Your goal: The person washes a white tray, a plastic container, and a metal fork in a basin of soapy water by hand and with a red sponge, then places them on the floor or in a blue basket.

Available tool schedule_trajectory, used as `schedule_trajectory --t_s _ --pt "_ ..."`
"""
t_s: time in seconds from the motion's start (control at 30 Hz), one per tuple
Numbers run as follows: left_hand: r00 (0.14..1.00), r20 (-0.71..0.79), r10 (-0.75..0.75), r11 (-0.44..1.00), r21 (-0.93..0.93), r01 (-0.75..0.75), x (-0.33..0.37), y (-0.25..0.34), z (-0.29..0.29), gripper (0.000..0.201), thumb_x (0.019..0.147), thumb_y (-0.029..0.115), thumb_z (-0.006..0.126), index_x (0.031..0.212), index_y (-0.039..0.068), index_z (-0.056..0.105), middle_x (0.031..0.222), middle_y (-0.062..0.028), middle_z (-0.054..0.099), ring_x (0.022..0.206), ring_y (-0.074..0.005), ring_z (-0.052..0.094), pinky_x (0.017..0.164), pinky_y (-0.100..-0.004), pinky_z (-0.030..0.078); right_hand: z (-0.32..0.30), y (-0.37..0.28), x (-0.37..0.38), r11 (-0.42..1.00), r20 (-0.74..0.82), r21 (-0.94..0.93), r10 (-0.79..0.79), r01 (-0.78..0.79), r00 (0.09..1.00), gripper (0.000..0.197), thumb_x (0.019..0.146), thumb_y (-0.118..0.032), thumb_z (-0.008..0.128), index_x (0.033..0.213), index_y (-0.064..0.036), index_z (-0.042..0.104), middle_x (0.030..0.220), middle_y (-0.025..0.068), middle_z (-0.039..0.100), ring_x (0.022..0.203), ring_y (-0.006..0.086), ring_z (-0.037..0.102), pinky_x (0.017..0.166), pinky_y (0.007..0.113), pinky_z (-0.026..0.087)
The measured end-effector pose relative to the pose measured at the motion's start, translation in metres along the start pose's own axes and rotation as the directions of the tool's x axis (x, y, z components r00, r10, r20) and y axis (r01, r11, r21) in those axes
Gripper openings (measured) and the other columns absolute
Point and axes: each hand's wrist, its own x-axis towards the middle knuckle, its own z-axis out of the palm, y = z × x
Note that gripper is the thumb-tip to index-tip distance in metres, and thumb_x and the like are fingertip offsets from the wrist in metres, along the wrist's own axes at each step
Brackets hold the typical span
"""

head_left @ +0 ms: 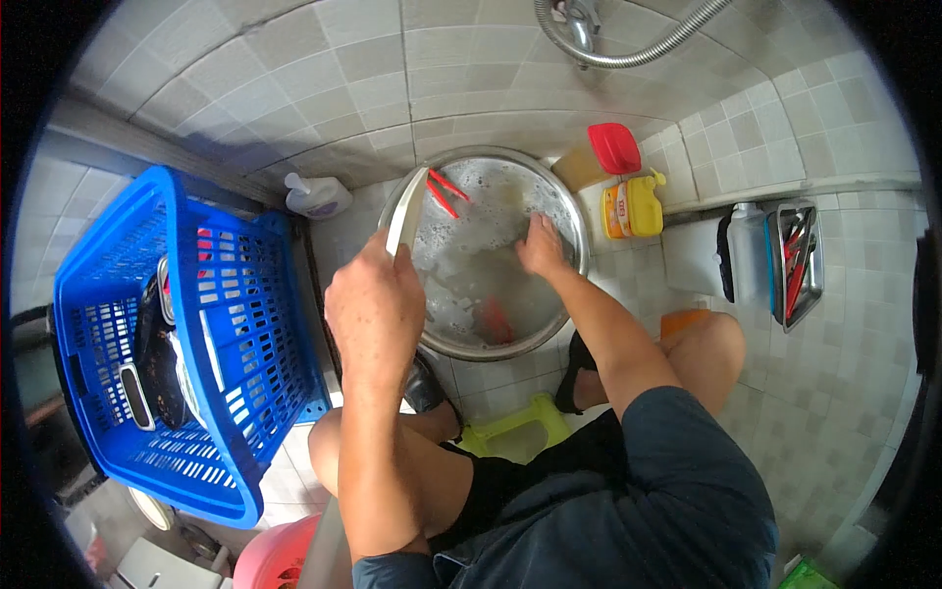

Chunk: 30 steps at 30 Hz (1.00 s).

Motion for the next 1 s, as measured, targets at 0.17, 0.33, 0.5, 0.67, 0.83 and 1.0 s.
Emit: schedule_trajectory --t_s 0.17,0.33,0.5,0.67,0.83,1.0 --pt "1.000 0.012 0.003 1.000 0.005 -0.003 -0.002 0.008 0.001 0.022 0.092 0.019 0.061 0.107 0.006 0.071 0.080 -0.0242 0.069 0.076 -0.0438 0.068 0.070 -0.0513 0.054 0.015 0.013 0.042 0.998 0.297 0.051 0.012 -0.029 0.955 0.047 0.092 -0.031 0.062 0.122 0.0041 0.054 0.125 0.0306 0.058 0.118 0.0459 0.056 0.100 0.049 0.046" --pt "1.000 0.006 -0.002 1.000 -0.008 0.002 0.004 0.007 0.009 0.022 0.093 0.019 0.060 0.106 0.003 0.070 0.082 -0.0239 0.069 0.079 -0.0438 0.068 0.071 -0.0494 0.054 0.026 0.013 0.059 0.994 0.429 0.107 -0.063 0.018 0.901 0.047 0.090 -0.036 0.061 0.113 0.0045 0.061 0.113 0.0287 0.066 0.109 0.0434 0.062 0.095 0.049 0.049" --pt "0.998 0.054 -0.035 0.999 -0.002 0.035 0.011 0.019 0.025 0.022 0.093 0.020 0.060 0.103 0.002 0.070 0.083 -0.0246 0.069 0.081 -0.0444 0.067 0.072 -0.0490 0.054 0.015 0.008 0.050 0.995 0.531 0.022 -0.096 0.100 0.842 0.044 0.085 -0.032 0.062 0.110 0.0038 0.067 0.111 0.0275 0.068 0.108 0.0401 0.065 0.093 0.047 0.051" --pt "0.997 0.042 -0.066 0.998 0.001 0.066 0.009 0.012 0.023 0.020 0.093 0.020 0.061 0.099 0.003 0.070 0.081 -0.0245 0.068 0.080 -0.0455 0.066 0.071 -0.0510 0.053 0.040 0.000 0.044 0.987 0.540 0.050 -0.157 0.155 0.827 0.042 0.085 -0.031 0.061 0.108 0.0030 0.069 0.109 0.0268 0.069 0.107 0.0394 0.065 0.094 0.047 0.050" --pt "0.992 0.122 -0.027 0.997 0.071 0.018 0.012 0.013 0.030 0.014 0.086 0.011 0.059 0.091 0.004 0.069 0.073 -0.0244 0.066 0.071 -0.0430 0.067 0.066 -0.0529 0.054 0.102 0.028 0.033 0.904 0.403 -0.164 -0.304 0.395 0.863 0.045 0.090 -0.033 0.055 0.113 0.0030 0.069 0.105 0.0222 0.069 0.096 0.0360 0.067 0.090 0.052 0.049" --pt "0.975 0.220 0.010 0.996 0.082 -0.029 0.005 0.002 0.024 0.020 0.085 0.012 0.058 0.102 0.007 0.067 0.079 -0.0219 0.070 0.075 -0.0400 0.070 0.069 -0.0505 0.058 0.132 0.032 0.029 0.838 0.405 -0.162 -0.424 0.520 0.810 0.032 0.084 -0.027 0.062 0.105 -0.0042 0.070 0.106 0.0218 0.069 0.096 0.0367 0.067 0.083 0.048 0.053"
